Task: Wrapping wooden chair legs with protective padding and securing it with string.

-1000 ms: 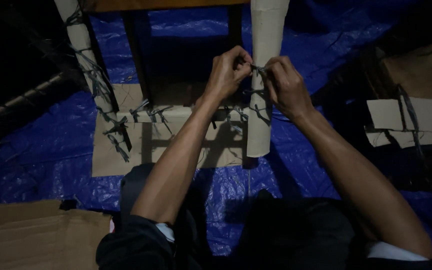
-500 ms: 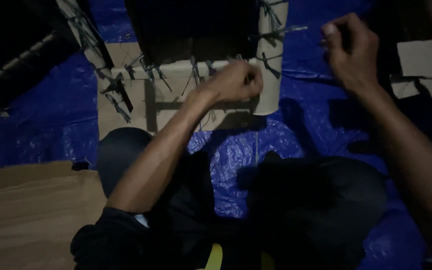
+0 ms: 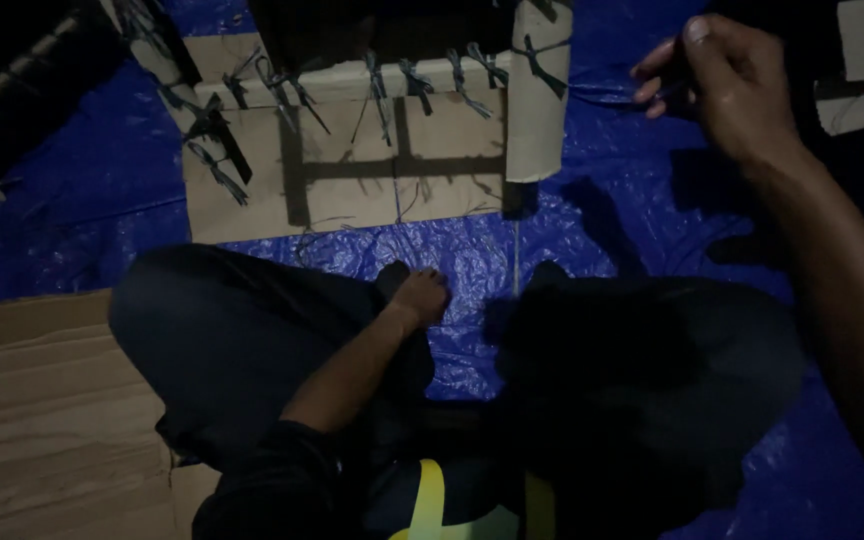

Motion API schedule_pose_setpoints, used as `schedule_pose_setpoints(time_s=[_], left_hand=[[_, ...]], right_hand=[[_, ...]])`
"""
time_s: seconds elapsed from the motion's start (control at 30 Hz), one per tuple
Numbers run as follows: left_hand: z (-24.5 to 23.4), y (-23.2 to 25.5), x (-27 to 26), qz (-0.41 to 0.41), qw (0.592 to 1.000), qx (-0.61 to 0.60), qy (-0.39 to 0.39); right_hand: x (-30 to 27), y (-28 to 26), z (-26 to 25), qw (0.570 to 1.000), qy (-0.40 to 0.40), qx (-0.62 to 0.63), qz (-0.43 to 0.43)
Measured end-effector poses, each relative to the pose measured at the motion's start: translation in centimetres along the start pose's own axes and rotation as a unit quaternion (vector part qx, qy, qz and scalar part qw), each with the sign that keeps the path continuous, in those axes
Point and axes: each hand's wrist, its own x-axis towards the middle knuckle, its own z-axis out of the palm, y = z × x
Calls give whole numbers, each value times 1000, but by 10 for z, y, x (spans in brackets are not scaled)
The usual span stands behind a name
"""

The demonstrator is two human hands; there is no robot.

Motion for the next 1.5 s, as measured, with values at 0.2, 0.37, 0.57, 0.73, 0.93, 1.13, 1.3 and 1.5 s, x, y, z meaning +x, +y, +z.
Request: schedule_pose_setpoints(time_s=[0.2,0.37,0.57,0.73,0.93,1.13,1.3,1.5], left_hand=[[34,-5,-5,-47,999,-1,-11],[38,-12,-1,-96,995,1,-17],[-167,23,21,-97,960,-258,-49],[-325,45,22,-38,858,-511,27],[-446,39,36,26,812,-555,177],[-458,15,88,181,796,-478,323],[-473,17,110,82,774,-547,308],[-431,-75,191,-81,685,-547,474]], right_hand=[[-5,6,3,999,19,15,39],[-7,-3,7,999,23,1,46],[-6,1,0,999,23,18,43],[8,0,6,997,38,17,61],[34,-14,27,998,-60,25,17],[54,-48,40,984,-79,151,41],[62,-61,35,983,102,99,114],[110,47,-22,947,310,-58,70]])
